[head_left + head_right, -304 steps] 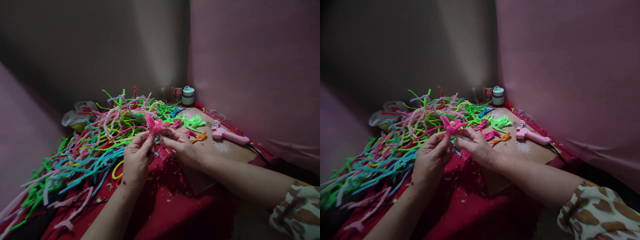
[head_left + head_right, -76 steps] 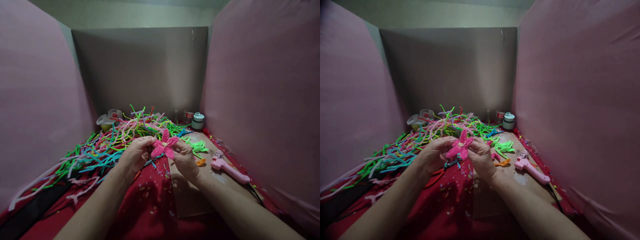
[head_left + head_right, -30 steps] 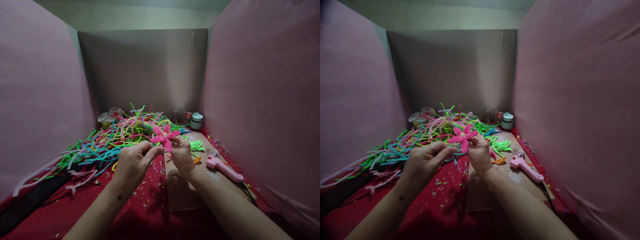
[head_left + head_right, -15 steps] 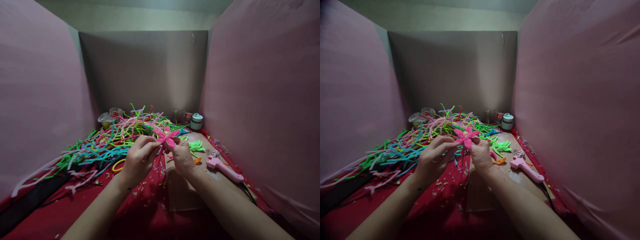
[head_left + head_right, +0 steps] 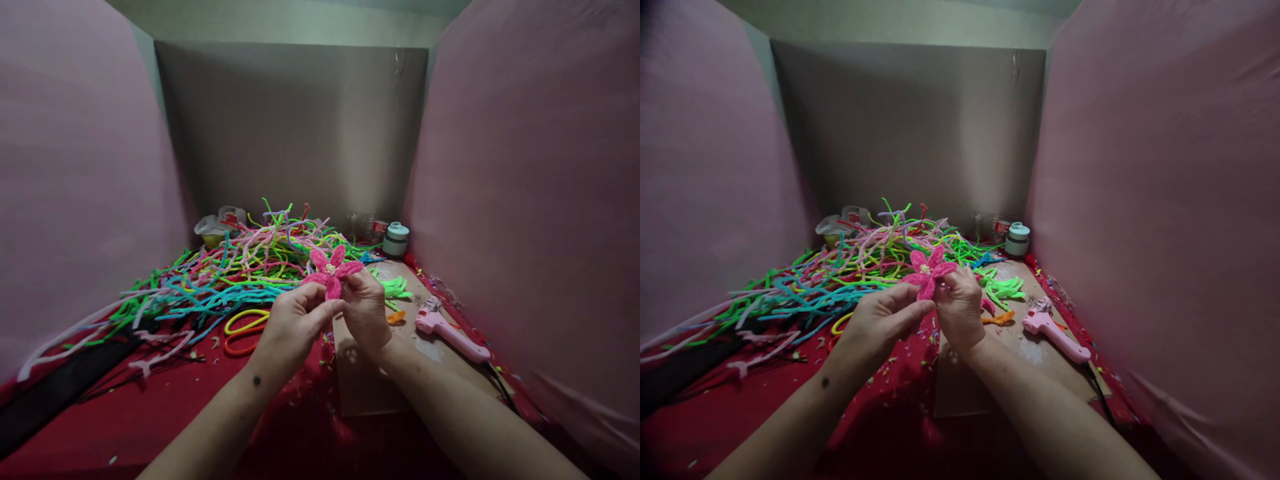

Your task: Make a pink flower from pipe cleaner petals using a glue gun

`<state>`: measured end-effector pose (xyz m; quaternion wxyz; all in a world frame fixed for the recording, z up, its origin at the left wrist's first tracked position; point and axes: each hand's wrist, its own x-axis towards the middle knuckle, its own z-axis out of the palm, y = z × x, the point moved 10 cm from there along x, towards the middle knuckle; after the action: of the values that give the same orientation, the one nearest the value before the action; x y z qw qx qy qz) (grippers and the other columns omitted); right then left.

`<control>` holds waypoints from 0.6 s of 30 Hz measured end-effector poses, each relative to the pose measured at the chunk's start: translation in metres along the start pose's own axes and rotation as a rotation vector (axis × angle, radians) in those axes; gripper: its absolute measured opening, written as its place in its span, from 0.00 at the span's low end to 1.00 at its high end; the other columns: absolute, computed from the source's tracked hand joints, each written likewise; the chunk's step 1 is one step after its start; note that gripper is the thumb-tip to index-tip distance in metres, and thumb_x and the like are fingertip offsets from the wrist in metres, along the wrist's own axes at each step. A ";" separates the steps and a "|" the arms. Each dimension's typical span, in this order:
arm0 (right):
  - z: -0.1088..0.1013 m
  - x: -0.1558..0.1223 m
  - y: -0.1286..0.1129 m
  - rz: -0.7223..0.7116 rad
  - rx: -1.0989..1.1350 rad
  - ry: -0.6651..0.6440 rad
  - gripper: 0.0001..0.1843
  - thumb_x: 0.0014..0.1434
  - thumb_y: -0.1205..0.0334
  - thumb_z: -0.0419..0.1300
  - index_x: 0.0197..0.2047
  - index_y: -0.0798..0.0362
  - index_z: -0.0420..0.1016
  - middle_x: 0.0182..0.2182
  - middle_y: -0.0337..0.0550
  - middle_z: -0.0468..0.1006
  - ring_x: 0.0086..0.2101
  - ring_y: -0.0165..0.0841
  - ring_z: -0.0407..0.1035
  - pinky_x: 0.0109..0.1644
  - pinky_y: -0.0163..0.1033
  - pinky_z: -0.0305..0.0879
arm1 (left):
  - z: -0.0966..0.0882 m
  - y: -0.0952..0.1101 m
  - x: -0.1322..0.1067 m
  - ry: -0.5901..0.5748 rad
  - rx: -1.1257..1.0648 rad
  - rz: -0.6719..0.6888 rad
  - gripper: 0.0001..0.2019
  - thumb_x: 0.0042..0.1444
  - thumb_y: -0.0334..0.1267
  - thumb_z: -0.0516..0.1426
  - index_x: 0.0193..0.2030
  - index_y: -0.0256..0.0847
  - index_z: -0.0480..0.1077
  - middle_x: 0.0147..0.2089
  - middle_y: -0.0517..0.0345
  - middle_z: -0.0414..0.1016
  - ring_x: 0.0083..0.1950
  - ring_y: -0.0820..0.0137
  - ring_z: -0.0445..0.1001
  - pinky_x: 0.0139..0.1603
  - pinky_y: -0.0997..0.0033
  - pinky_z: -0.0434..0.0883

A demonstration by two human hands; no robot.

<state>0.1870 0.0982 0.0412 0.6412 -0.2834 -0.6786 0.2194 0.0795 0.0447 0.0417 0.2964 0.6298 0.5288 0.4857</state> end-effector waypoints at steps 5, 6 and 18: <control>0.004 -0.003 0.023 0.324 0.298 0.029 0.04 0.44 0.65 0.60 0.20 0.54 0.71 0.21 0.37 0.69 0.25 0.28 0.60 0.31 0.35 0.60 | 0.010 -0.026 0.013 -0.021 -0.312 -0.131 0.15 0.43 0.41 0.62 0.18 0.37 0.62 0.14 0.69 0.55 0.17 0.82 0.51 0.19 0.78 0.49; 0.008 -0.004 0.024 0.373 0.370 0.011 0.04 0.43 0.65 0.61 0.21 0.55 0.71 0.21 0.36 0.70 0.25 0.27 0.60 0.30 0.35 0.60 | 0.011 -0.029 0.014 -0.014 -0.325 -0.140 0.15 0.42 0.41 0.62 0.17 0.36 0.61 0.13 0.69 0.56 0.16 0.82 0.51 0.18 0.77 0.49; 0.030 -0.012 0.033 0.657 0.723 -0.054 0.10 0.41 0.58 0.66 0.24 0.56 0.74 0.18 0.35 0.70 0.19 0.25 0.58 0.23 0.33 0.55 | -0.028 0.003 0.019 0.238 0.374 0.259 0.12 0.47 0.42 0.60 0.37 0.39 0.66 0.37 0.54 0.71 0.39 0.67 0.69 0.40 0.65 0.66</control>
<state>0.1603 0.1167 0.0078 0.5776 -0.2360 -0.4501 0.6389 0.0540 0.0584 0.0597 0.0461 0.6744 0.5556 0.4841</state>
